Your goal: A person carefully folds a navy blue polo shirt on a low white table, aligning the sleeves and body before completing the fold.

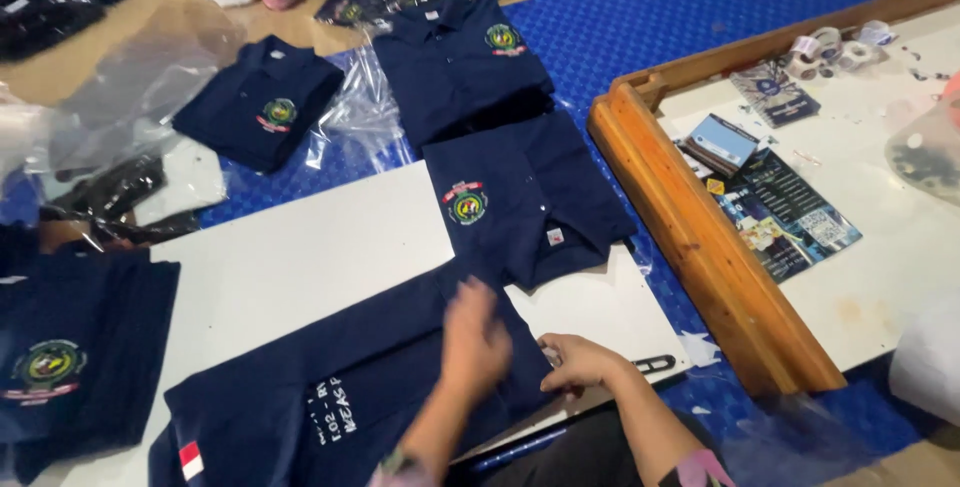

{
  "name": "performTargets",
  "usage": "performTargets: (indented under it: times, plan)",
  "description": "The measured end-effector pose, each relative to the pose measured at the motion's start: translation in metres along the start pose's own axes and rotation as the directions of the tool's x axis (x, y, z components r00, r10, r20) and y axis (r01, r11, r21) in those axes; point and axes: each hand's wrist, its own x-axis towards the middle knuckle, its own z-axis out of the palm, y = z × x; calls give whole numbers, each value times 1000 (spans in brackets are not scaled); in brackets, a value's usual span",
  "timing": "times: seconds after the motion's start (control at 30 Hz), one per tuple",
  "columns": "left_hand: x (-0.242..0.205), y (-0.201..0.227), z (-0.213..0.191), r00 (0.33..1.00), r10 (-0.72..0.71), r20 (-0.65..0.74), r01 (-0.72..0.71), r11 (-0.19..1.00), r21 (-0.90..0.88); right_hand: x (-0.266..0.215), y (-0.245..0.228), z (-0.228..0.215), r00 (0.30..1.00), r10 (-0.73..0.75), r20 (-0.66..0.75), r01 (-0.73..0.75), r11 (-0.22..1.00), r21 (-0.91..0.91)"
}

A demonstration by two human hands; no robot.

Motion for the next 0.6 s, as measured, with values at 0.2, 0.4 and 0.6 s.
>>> performTargets:
  times: [0.2, 0.4, 0.6]
  plan:
    - [-98, 64, 38, 998, -56, 16, 49, 964, 261, -28, -37, 26, 983, -68, -173, 114, 955, 272]
    - [-96, 53, 40, 988, -151, 34, 133, 939, 317, -38, -31, 26, 957, -277, -86, 287, 944, 163]
    - [-121, 91, -1, 938, -285, 197, 308, 946, -96, 65, 51, -45, 581, -769, -267, 268, 491, -829]
